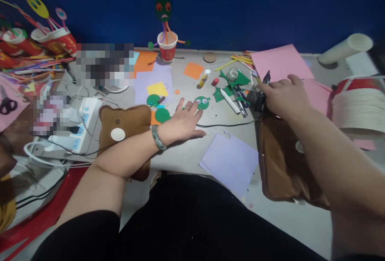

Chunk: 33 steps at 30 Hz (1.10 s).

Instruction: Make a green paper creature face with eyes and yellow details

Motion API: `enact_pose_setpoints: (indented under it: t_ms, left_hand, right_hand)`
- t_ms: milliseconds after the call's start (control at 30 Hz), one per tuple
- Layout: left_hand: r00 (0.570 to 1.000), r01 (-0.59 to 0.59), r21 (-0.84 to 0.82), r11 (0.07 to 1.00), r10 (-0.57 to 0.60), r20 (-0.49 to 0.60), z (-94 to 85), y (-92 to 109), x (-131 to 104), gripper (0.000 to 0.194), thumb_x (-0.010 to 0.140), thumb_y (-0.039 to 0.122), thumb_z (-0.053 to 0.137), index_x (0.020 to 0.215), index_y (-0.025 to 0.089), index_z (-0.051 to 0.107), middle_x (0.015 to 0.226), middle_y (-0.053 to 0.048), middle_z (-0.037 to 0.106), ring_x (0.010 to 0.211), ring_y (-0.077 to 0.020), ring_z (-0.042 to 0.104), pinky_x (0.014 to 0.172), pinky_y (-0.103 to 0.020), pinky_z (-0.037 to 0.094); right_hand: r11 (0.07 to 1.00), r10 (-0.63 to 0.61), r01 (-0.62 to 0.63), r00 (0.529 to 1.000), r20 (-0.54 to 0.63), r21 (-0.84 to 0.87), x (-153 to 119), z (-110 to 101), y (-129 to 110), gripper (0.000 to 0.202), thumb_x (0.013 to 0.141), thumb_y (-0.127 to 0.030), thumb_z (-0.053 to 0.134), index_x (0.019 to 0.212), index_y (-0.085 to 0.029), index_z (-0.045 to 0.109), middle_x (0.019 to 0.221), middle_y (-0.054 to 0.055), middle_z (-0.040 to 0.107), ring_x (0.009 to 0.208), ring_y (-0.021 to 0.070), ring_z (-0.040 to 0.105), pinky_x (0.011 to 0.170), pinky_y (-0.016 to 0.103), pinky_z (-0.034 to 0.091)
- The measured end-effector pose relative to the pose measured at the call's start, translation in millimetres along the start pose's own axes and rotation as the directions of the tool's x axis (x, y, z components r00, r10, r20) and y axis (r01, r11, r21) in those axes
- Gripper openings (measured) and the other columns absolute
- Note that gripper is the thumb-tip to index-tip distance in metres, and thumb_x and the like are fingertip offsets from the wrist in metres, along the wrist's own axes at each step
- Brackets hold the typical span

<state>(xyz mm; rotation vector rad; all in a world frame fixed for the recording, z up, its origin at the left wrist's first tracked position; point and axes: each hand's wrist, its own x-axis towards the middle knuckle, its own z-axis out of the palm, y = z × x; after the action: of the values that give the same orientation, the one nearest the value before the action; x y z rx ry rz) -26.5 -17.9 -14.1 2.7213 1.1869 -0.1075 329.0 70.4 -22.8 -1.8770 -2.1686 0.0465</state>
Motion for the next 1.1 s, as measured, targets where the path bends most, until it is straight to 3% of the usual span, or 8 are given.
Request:
enact_pose_setpoints:
  t_ms: [233, 333, 500, 700, 867, 933, 1000, 1100]
  left_hand:
    - [1.000, -0.006, -0.006, 1.000, 0.006, -0.005, 1.4, -2, 1, 0.080, 0.102, 0.064, 0.058, 0.156, 0.005, 0.052, 0.156, -0.028, 0.054, 0.152, -0.0435, 0.045, 0.131, -0.065, 0.016]
    - [1.000, -0.006, -0.013, 1.000, 0.006, 0.006, -0.5, -2, 1, 0.079, 0.102, 0.065, 0.058, 0.155, 0.006, 0.053, 0.156, -0.028, 0.054, 0.152, -0.0427, 0.046, 0.132, -0.065, 0.016]
    - [1.000, -0.011, -0.023, 1.000, 0.011, 0.002, -0.9, -2, 2, 0.078, 0.102, 0.063, 0.058, 0.154, 0.005, 0.054, 0.155, -0.028, 0.055, 0.150, -0.0423, 0.047, 0.132, -0.064, 0.014]
    - [1.000, -0.008, -0.007, 1.000, 0.008, 0.014, -3.4, -1, 2, 0.078, 0.103, 0.063, 0.058, 0.154, 0.005, 0.054, 0.157, -0.028, 0.054, 0.152, -0.0424, 0.046, 0.132, -0.065, 0.016]
    - [0.997, 0.007, -0.007, 1.000, -0.007, 0.079, -8.4, 2, 2, 0.082, 0.104, 0.063, 0.056, 0.160, 0.005, 0.047, 0.165, -0.030, 0.046, 0.157, -0.0430, 0.040, 0.133, -0.066, 0.014]
    - [0.995, 0.016, -0.007, 1.000, -0.015, 0.094, -8.9, 3, 3, 0.083, 0.104, 0.063, 0.056, 0.162, 0.005, 0.046, 0.166, -0.030, 0.044, 0.158, -0.0437, 0.039, 0.133, -0.067, 0.014]
    - [0.994, 0.024, -0.009, 1.000, -0.023, 0.105, -8.5, 4, 3, 0.084, 0.104, 0.064, 0.056, 0.162, 0.005, 0.045, 0.167, -0.030, 0.043, 0.158, -0.0446, 0.039, 0.133, -0.068, 0.014]
    - [0.995, 0.025, -0.010, 1.000, -0.024, 0.099, -6.7, 4, 3, 0.084, 0.105, 0.064, 0.054, 0.164, 0.006, 0.043, 0.167, -0.029, 0.044, 0.158, -0.0446, 0.039, 0.132, -0.067, 0.014]
  right_hand:
    - [0.999, -0.020, 0.022, 0.998, 0.057, -0.034, 10, 7, 0, 0.028, 0.065, 0.002, 0.064, 0.078, -0.021, 0.075, 0.074, 0.008, 0.075, 0.069, 0.0148, 0.048, 0.107, 0.057, 0.032]
    - [0.986, -0.119, 0.120, 0.993, 0.016, -0.114, 0, 4, -20, 0.028, 0.071, -0.002, 0.064, 0.090, -0.020, 0.075, 0.093, 0.014, 0.078, 0.087, 0.0233, 0.060, 0.106, 0.056, 0.035]
    - [0.954, -0.263, 0.273, 0.960, 0.094, -0.119, -21, 14, -70, 0.015, 0.088, -0.034, 0.070, 0.084, -0.021, 0.067, 0.091, 0.017, 0.073, 0.093, 0.0318, 0.064, 0.087, 0.046, 0.046]
    - [0.987, -0.071, 0.090, 0.988, 0.140, -0.136, -17, 32, -97, 0.036, 0.077, -0.020, 0.072, 0.113, -0.018, 0.068, 0.091, 0.014, 0.075, 0.075, 0.0301, 0.066, 0.069, 0.038, 0.045]
    - [0.995, -0.010, 0.024, 0.989, 0.145, -0.096, -22, 9, -107, 0.046, 0.084, -0.023, 0.061, 0.128, -0.015, 0.069, 0.086, 0.014, 0.075, 0.072, 0.0282, 0.064, 0.066, 0.037, 0.044]
    - [0.992, -0.062, 0.056, 0.997, 0.052, 0.109, -29, 0, -115, 0.034, 0.084, -0.023, 0.058, 0.113, -0.017, 0.074, 0.076, 0.010, 0.070, 0.068, 0.0249, 0.061, 0.068, 0.037, 0.046]
    - [0.877, -0.047, 0.046, 0.999, -0.009, 0.479, -35, -3, -124, 0.021, 0.084, -0.027, 0.059, 0.098, -0.021, 0.074, 0.065, 0.004, 0.064, 0.058, 0.0197, 0.056, 0.061, 0.035, 0.046]
    - [0.440, -0.007, -0.066, 0.997, 0.077, 0.896, -41, 4, -137, 0.019, 0.087, -0.041, 0.063, 0.094, -0.025, 0.071, 0.067, 0.003, 0.070, 0.052, 0.0189, 0.060, 0.049, 0.033, 0.044]
